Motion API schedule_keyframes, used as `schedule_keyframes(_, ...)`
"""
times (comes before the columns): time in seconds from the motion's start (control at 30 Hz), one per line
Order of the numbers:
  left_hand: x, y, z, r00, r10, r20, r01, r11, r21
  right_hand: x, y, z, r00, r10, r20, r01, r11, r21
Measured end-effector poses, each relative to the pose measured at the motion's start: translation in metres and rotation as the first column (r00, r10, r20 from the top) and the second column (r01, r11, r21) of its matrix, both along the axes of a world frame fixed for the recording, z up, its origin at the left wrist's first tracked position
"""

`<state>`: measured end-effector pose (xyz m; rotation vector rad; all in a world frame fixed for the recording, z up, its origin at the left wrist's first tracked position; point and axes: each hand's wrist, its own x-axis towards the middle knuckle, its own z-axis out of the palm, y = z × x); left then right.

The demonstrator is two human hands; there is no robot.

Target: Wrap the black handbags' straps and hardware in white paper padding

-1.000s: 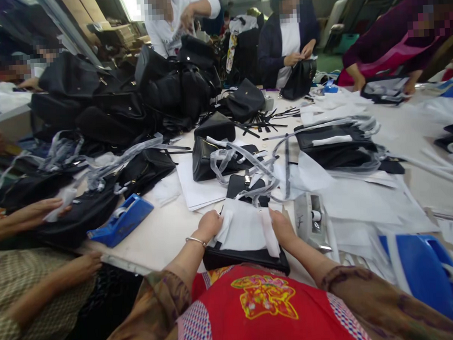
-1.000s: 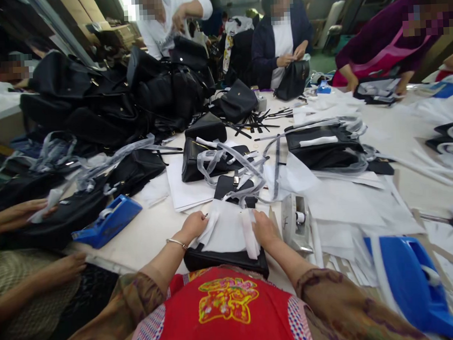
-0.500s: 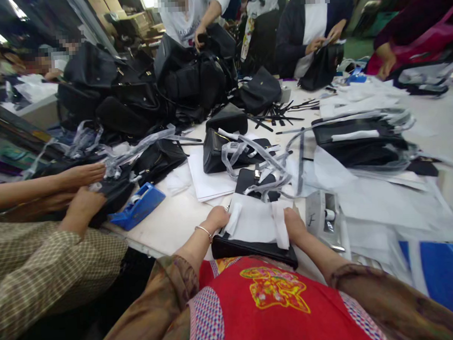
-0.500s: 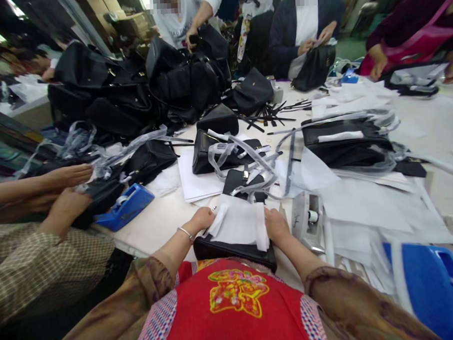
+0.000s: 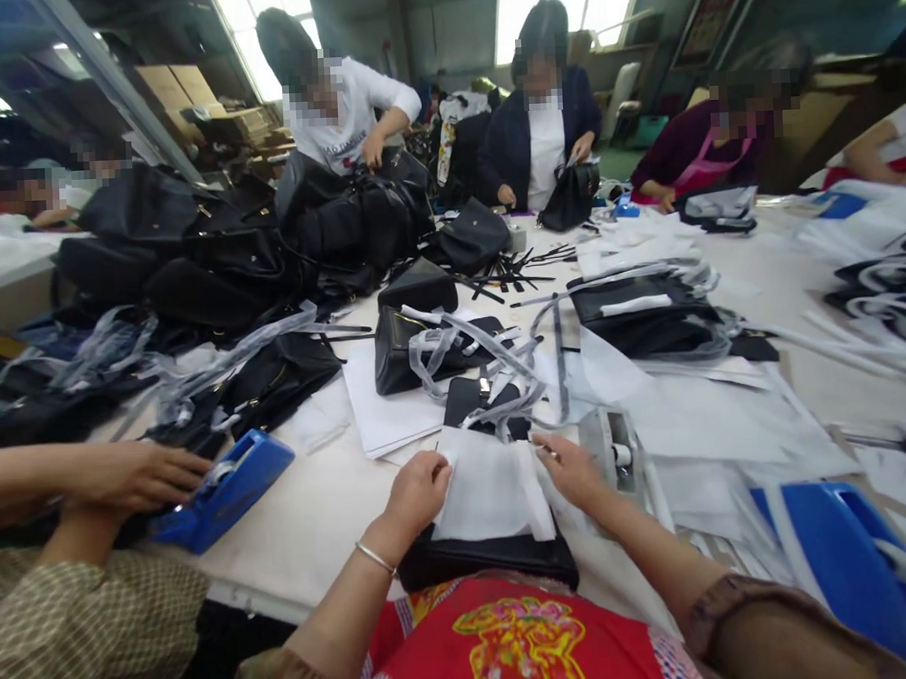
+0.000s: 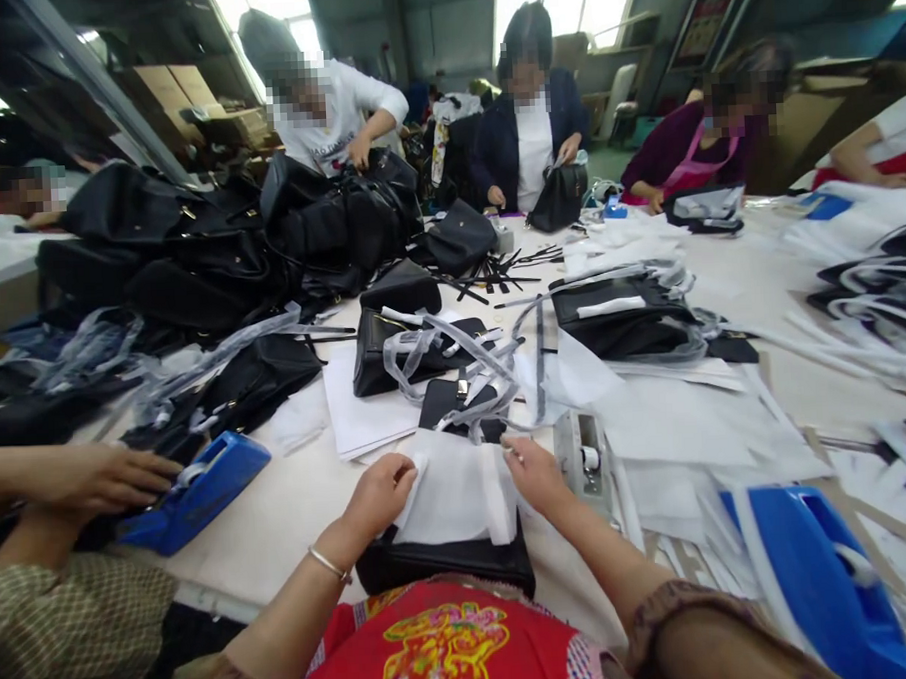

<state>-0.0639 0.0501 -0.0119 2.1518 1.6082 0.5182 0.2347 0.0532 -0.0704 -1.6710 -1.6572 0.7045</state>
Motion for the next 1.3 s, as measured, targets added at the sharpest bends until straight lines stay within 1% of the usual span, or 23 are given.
schedule_keyframes(0.03,0.001,0.0,0.002,0.999,0.009,0.038,-0.009,1.0,-0.003,0.003,0.014,0.008,0.983,-0.106,-0.151,0.097,0.993,-0.064)
schedule_keyframes(0.07,0.002,0.002,0.003,0.997,0.023,0.073,-0.022,1.0,-0.013,0.006,0.03,0.017,0.921,-0.217,-0.324,0.171,0.971,-0.166)
schedule_keyframes(0.13,0.004,0.005,0.007,0.99,0.055,0.132,-0.049,0.998,-0.049,0.01,0.061,0.035,0.696,-0.393,-0.601,0.176,0.905,-0.388)
schedule_keyframes(0.17,0.005,0.008,0.01,0.985,0.066,0.161,-0.055,0.996,-0.073,0.009,0.075,0.043,0.607,-0.422,-0.673,0.121,0.886,-0.447)
schedule_keyframes(0.2,0.007,0.011,0.012,0.979,0.071,0.191,-0.053,0.994,-0.097,0.007,0.087,0.051,0.555,-0.42,-0.718,0.062,0.882,-0.468)
schedule_keyframes(0.27,0.01,0.017,0.019,0.964,0.075,0.255,-0.04,0.989,-0.139,-0.004,0.102,0.065,0.528,-0.367,-0.766,-0.02,0.896,-0.443)
schedule_keyframes(0.33,0.013,0.025,0.027,0.946,0.096,0.311,-0.048,0.986,-0.157,-0.021,0.105,0.079,0.501,-0.304,-0.81,-0.085,0.914,-0.396)
schedule_keyframes(0.4,0.017,0.035,0.037,0.926,0.132,0.353,-0.085,0.986,-0.145,-0.041,0.098,0.093,0.538,-0.176,-0.824,-0.143,0.945,-0.294)
schedule_keyframes(0.47,0.022,0.046,0.048,0.901,0.149,0.407,-0.103,0.986,-0.134,-0.059,0.086,0.105,0.66,0.008,-0.751,-0.187,0.97,-0.154)
schedule_keyframes(0.53,0.028,0.057,0.059,0.853,0.136,0.503,-0.058,0.984,-0.168,-0.072,0.073,0.115,0.789,0.177,-0.588,-0.245,0.969,-0.037)
schedule_keyframes(0.6,0.037,0.068,0.069,0.761,0.163,0.628,0.02,0.962,-0.273,-0.077,0.064,0.119,0.839,0.323,-0.438,-0.346,0.938,0.027)
schedule_keyframes(0.67,0.045,0.079,0.077,0.644,0.282,0.711,0.089,0.896,-0.436,-0.076,0.059,0.119,0.818,0.472,-0.328,-0.474,0.877,0.078)
schedule_keyframes(0.73,0.052,0.087,0.083,0.532,0.428,0.731,0.184,0.784,-0.593,-0.072,0.058,0.116,0.808,0.55,-0.213,-0.54,0.835,0.107)
schedule_keyframes(0.77,0.055,0.091,0.085,0.465,0.48,0.744,0.245,0.738,-0.629,-0.069,0.059,0.114,0.831,0.538,-0.144,-0.527,0.843,0.109)
schedule_keyframes(0.8,0.058,0.094,0.088,0.377,0.512,0.771,0.306,0.717,-0.626,-0.065,0.062,0.112,0.87,0.488,-0.069,-0.479,0.871,0.109)
schedule_keyframes(0.83,0.061,0.097,0.091,0.264,0.526,0.809,0.354,0.727,-0.588,-0.062,0.065,0.11,0.913,0.409,0.01,-0.407,0.906,0.114)
schedule_keyframes(0.9,0.065,0.101,0.097,0.009,0.496,0.868,0.374,0.803,-0.463,-0.056,0.073,0.106,0.96,0.244,0.136,-0.264,0.952,0.154)
schedule_keyframes(0.93,0.066,0.102,0.101,-0.093,0.463,0.882,0.353,0.843,-0.405,-0.053,0.078,0.104,0.966,0.195,0.172,-0.226,0.957,0.184)
schedule_keyframes(1.0,0.066,0.103,0.111,-0.2,0.386,0.9,0.319,0.895,-0.313,-0.05,0.089,0.099,0.963,0.172,0.208,-0.221,0.944,0.243)
schedule_keyframes(1.07,0.063,0.102,0.122,-0.203,0.294,0.934,0.294,0.928,-0.229,-0.048,0.101,0.093,0.953,0.188,0.237,-0.251,0.93,0.269)
schedule_keyframes(1.17,0.05,0.095,0.141,-0.1,0.131,0.986,0.223,0.969,-0.106,-0.047,0.119,0.087,0.94,0.187,0.286,-0.252,0.944,0.211)
schedule_keyframes(1.23,0.035,0.084,0.155,-0.024,0.032,0.999,0.142,0.989,-0.028,-0.044,0.129,0.086,0.934,0.178,0.31,-0.23,0.963,0.142)
schedule_keyframes(1.3,0.018,0.067,0.172,0.016,-0.044,0.999,0.038,0.998,0.044,-0.04,0.139,0.086,0.932,0.176,0.316,-0.213,0.973,0.088)
